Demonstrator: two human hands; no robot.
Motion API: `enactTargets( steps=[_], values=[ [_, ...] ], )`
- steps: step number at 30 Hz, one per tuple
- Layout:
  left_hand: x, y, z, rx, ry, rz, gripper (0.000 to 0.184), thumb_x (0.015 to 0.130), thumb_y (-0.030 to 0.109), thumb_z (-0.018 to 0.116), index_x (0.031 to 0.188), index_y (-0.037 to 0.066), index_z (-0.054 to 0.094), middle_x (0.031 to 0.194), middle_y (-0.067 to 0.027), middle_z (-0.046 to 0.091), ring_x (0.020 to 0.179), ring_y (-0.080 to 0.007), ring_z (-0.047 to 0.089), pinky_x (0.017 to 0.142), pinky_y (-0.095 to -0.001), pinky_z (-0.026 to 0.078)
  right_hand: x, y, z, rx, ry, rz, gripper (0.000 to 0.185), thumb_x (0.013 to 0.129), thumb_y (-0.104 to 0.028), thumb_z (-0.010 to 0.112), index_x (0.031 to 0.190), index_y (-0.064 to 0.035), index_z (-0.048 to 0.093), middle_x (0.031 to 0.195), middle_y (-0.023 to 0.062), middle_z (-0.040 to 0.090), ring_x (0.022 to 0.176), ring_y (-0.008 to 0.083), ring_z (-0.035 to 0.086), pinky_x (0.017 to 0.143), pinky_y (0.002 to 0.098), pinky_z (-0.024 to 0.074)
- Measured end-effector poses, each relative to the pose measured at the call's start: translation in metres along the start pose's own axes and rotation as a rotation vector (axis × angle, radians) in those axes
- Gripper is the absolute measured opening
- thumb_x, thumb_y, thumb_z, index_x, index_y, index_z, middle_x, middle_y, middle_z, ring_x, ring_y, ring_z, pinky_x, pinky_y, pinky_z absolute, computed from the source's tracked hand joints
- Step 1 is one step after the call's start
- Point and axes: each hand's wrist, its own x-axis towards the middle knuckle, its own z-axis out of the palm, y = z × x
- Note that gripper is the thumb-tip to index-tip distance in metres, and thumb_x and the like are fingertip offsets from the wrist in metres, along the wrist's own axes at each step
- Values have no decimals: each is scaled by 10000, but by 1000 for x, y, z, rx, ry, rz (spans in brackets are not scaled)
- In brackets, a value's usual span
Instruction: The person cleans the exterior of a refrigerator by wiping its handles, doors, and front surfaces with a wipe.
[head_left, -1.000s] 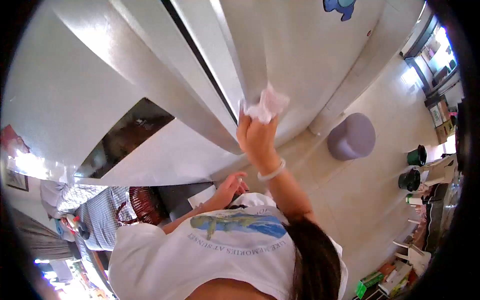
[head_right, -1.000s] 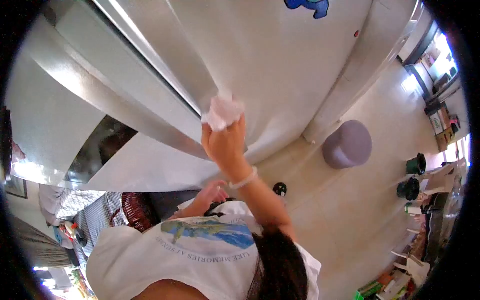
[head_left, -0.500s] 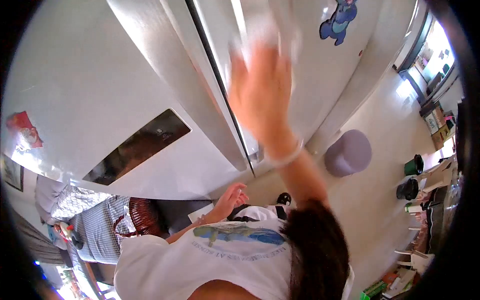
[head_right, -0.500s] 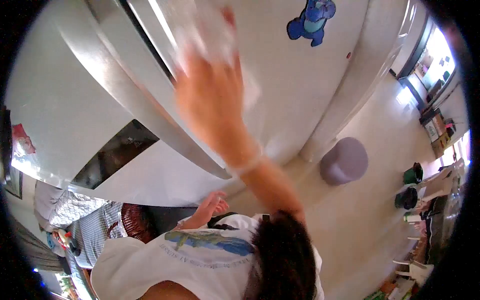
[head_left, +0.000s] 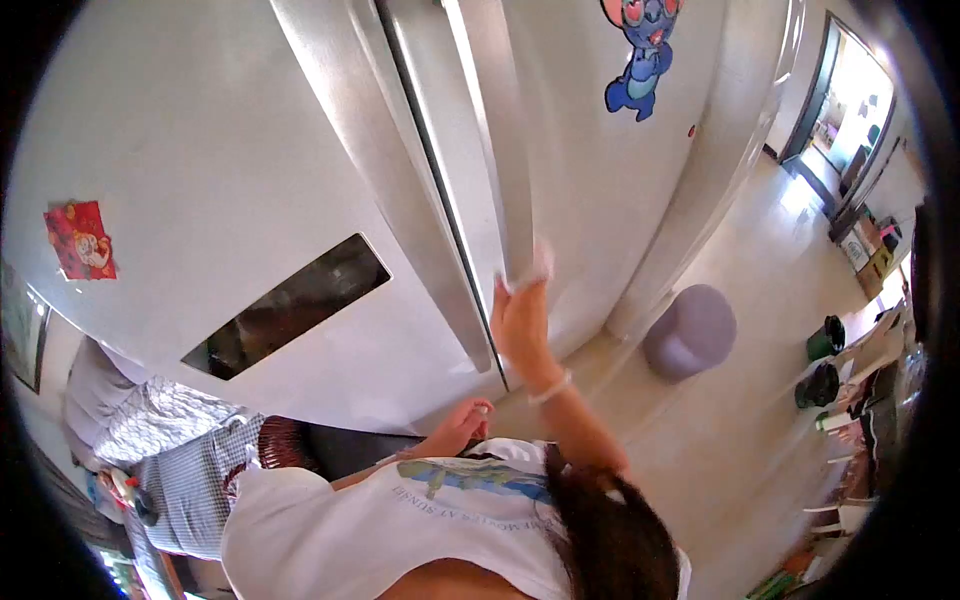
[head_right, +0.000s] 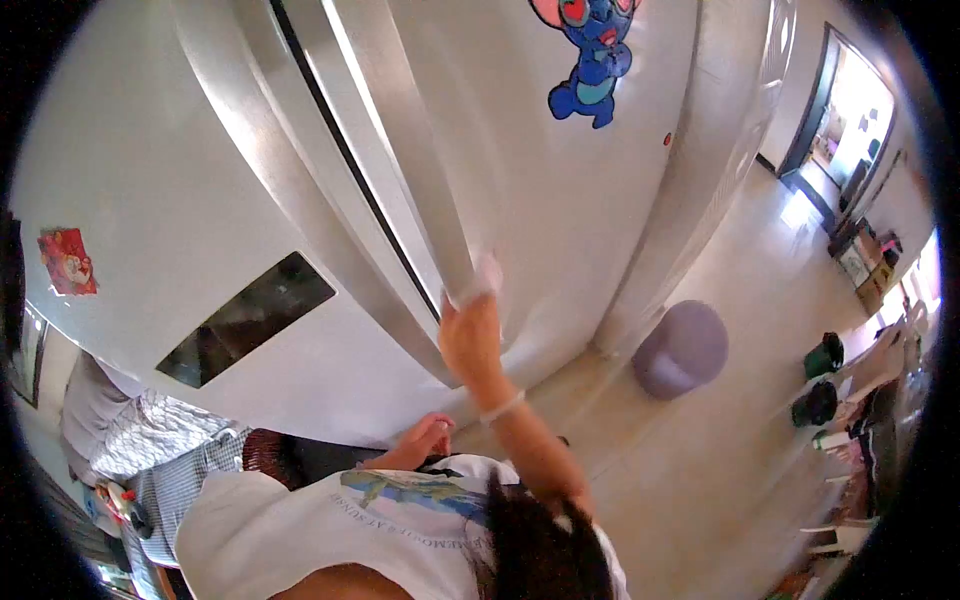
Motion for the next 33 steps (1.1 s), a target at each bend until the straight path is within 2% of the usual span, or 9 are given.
enactTargets(
  steps=[5,10,16,19,23,24,26,29,33],
  values=[
    [0,34,10,158,23,62,278,939,272,314,1082,48,397,704,-32,453,677,-108,448,659,-242,394,183,-91,-25,-59,250,-228,343,736,-84,573,1021,60,449,1007,238,447,967,351,453,811,423,409],
    [4,19,10,38,48,154,251,930,257,336,1072,64,412,683,-25,453,641,-98,427,602,-233,373,128,-75,-17,-215,133,-5,354,727,-53,556,1039,75,451,981,223,464,971,362,434,851,429,361],
    [1,8,4,8,3,54,256,935,246,320,1098,56,371,720,-34,456,680,-111,450,661,-245,406,-36,15,12,-204,-87,158,517,797,-89,520,1196,144,286,1211,322,327,1120,460,326,967,453,249],
    [-2,37,16,206,-25,-6,255,932,237,315,1097,52,372,711,-35,455,678,-108,451,650,-234,403,-14,7,5,1,-120,244,538,784,-120,544,1202,110,295,1233,267,340,1126,395,353,954,442,284],
    [3,25,20,60,-35,12,263,914,216,342,1095,34,396,720,-43,470,697,-117,462,673,-232,395,125,-63,-11,-231,189,-9,555,844,-282,502,1139,166,358,1104,325,437,1044,412,438,918,445,333],
    [-2,39,26,163,-27,43,266,914,220,348,1097,33,396,721,-44,474,697,-118,464,674,-235,395,174,-82,-16,-270,374,-196,475,859,-296,470,1032,145,432,956,308,531,934,384,536,811,426,431],
    [-7,51,27,291,-18,133,269,918,234,353,1091,34,405,715,-42,478,683,-115,463,655,-237,393,246,-145,-57,-86,76,71,507,876,-376,404,948,123,448,781,307,570,758,409,584,635,426,479],
    [24,-21,7,159,-44,289,277,931,269,340,1058,45,441,680,-28,472,633,-95,449,573,-230,382,261,-140,-48,-307,282,-96,411,856,-362,444,819,47,460,523,159,563,500,351,580,438,382,474],
    [14,-22,4,81,-37,163,299,933,291,338,1045,37,446,674,-28,465,634,-91,437,577,-228,380,216,-119,-33,-177,293,23,424,845,-369,468,915,49,449,708,197,582,615,327,602,488,393,475]
  ],
)
